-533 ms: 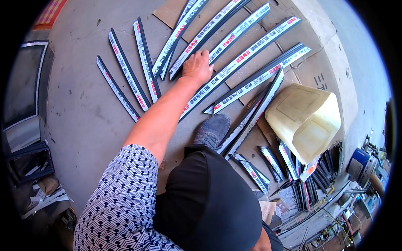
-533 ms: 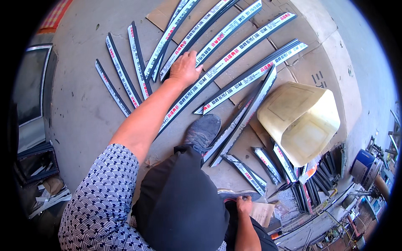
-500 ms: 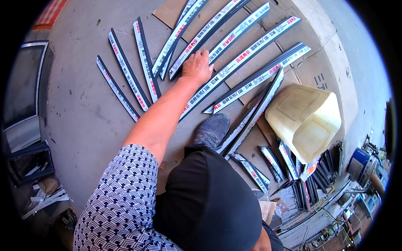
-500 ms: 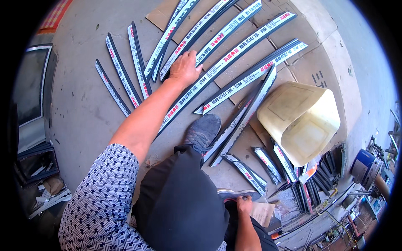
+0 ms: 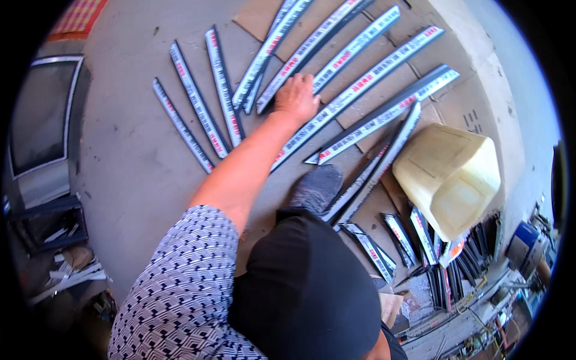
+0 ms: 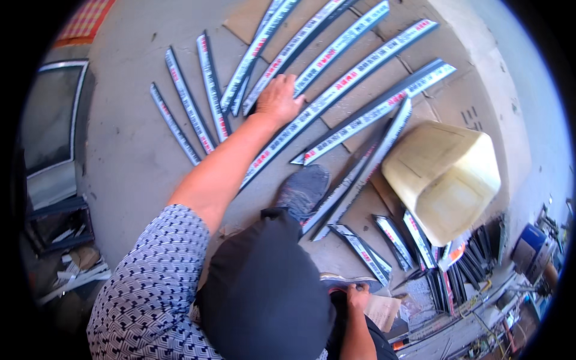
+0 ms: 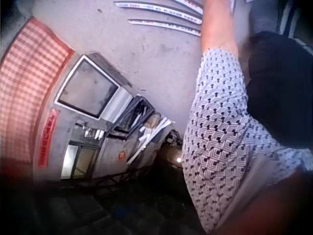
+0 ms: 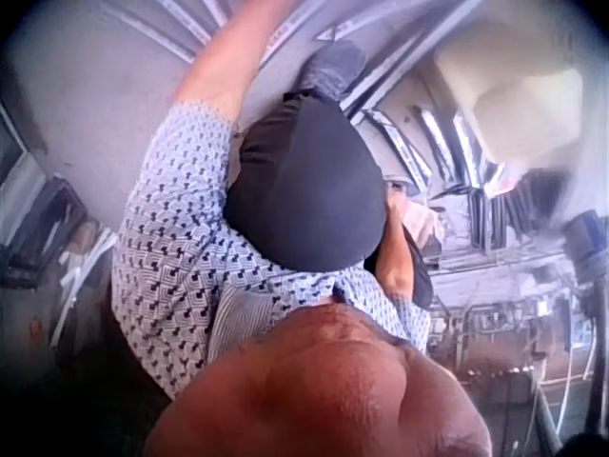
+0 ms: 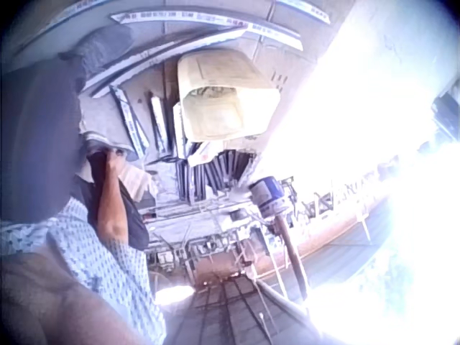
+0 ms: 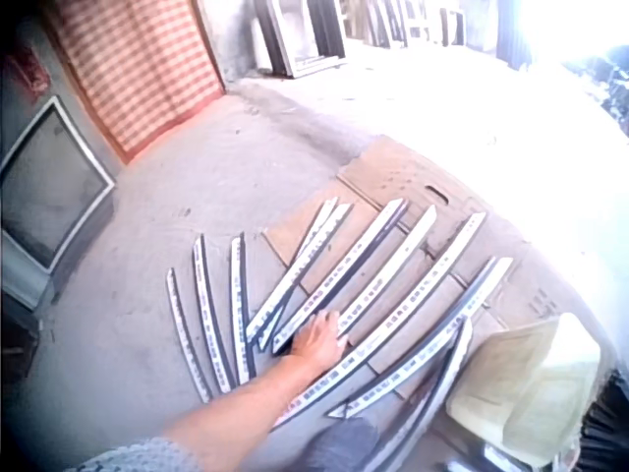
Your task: The person sits on the floor and organizes long strips of window seal material. They pick up a black rubber seal and a metal frame, then insert the seal into the frame's groove by hand. The person continues to align and fit the seal into the frame, ensuring it is seated correctly.
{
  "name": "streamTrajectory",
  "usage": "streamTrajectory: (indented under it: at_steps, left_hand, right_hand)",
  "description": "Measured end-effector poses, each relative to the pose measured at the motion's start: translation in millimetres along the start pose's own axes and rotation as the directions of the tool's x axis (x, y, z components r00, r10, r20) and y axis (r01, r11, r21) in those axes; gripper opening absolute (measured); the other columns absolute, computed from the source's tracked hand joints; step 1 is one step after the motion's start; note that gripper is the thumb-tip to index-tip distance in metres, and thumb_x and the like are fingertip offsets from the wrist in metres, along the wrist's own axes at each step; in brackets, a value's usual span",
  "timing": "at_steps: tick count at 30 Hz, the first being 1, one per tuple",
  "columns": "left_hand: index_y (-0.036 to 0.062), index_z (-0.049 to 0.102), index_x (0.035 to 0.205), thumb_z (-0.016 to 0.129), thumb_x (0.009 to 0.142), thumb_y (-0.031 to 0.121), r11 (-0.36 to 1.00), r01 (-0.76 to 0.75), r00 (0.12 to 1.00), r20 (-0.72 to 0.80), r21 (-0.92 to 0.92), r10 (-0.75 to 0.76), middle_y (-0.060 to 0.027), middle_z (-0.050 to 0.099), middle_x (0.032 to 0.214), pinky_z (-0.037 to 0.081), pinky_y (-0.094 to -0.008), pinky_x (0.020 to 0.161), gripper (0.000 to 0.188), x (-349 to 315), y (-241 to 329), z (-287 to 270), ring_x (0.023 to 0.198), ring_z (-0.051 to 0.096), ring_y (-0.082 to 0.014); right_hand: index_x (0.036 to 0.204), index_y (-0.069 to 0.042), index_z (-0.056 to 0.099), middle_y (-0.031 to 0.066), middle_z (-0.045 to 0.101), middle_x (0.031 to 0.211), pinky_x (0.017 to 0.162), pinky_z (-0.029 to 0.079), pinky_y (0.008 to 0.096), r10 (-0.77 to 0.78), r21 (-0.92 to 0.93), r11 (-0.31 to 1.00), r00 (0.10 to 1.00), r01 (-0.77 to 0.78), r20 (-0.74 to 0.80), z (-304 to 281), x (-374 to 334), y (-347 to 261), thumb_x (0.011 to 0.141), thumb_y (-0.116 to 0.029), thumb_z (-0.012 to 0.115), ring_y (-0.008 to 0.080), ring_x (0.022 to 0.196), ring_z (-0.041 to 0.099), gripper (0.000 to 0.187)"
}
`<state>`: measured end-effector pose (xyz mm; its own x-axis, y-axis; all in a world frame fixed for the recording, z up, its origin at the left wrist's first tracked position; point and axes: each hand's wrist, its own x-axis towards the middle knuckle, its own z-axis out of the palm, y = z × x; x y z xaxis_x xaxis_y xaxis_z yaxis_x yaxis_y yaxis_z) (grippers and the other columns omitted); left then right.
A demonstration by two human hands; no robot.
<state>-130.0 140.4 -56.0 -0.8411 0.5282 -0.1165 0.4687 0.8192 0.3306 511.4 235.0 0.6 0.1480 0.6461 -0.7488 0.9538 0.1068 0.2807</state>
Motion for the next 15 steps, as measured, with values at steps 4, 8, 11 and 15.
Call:
streamTrajectory:
  at_steps: [4, 8, 11, 15]
  left_hand:
    - [0.0045, 0.063, 0.112, 0.082, 0.085, 0.026, 0.998, -0.054, 0.991, -0.124, -0.036, 0.049, -0.019, 0.064, 0.113, 0.056, -0.047, 0.092, 0.04, -9, -6, 1, 0.11, 0.064, -0.0374]
    - [0.0023, 0.065, 0.117, 0.076, 0.088, 0.02, 0.986, -0.082, 0.949, -0.313, -0.145, 0.033, -0.0187, 0.065, 0.114, 0.053, -0.046, 0.097, 0.035, -25, -17, -15, 0.11, 0.064, -0.0367]
    - [0.002, 0.065, 0.115, 0.073, 0.089, 0.018, 0.967, 0.078, 0.876, -0.445, -0.243, -0.183, -0.0177, 0.065, 0.113, 0.052, -0.0447, 0.095, 0.032, -55, -55, -31, 0.109, 0.064, -0.0356]
    - [0.0006, 0.063, 0.113, 0.069, 0.089, 0.017, 0.789, 0.511, 0.638, -0.464, -0.342, -0.614, -0.0203, 0.062, 0.117, 0.048, -0.0481, 0.1, 0.03, -112, -124, -41, 0.114, 0.06, -0.0391]
  right_hand:
    - [0.123, 0.0, 0.067, 0.0324, 0.072, 0.115, 0.1, 0.052, 0.0488, -0.049, 0.087, 0.995, 0.999, 0.051, -0.023, 7, 7, 3, 0.084, -0.035, 0.071, 0.0455, 0.112, 0.069, 0.052]
    - [0.121, -0.001, 0.068, 0.0326, 0.072, 0.114, 0.097, 0.053, 0.0497, -0.198, 0.123, 0.972, 0.979, 0.202, -0.042, 40, 49, 61, 0.083, -0.036, 0.073, 0.0461, 0.11, 0.07, 0.052]
    - [0.12, -0.002, 0.068, 0.0344, 0.072, 0.111, 0.095, 0.054, 0.0512, -0.134, 0.014, 0.991, 0.99, 0.135, -0.049, 22, 35, 37, 0.083, -0.037, 0.073, 0.0485, 0.106, 0.07, 0.052]
    - [0.118, -0.002, 0.069, 0.0367, 0.071, 0.108, 0.094, 0.053, 0.0532, -0.117, 0.012, 0.993, 0.989, 0.118, -0.092, 11, 18, 19, 0.082, -0.038, 0.072, 0.05, 0.104, 0.07, 0.051]
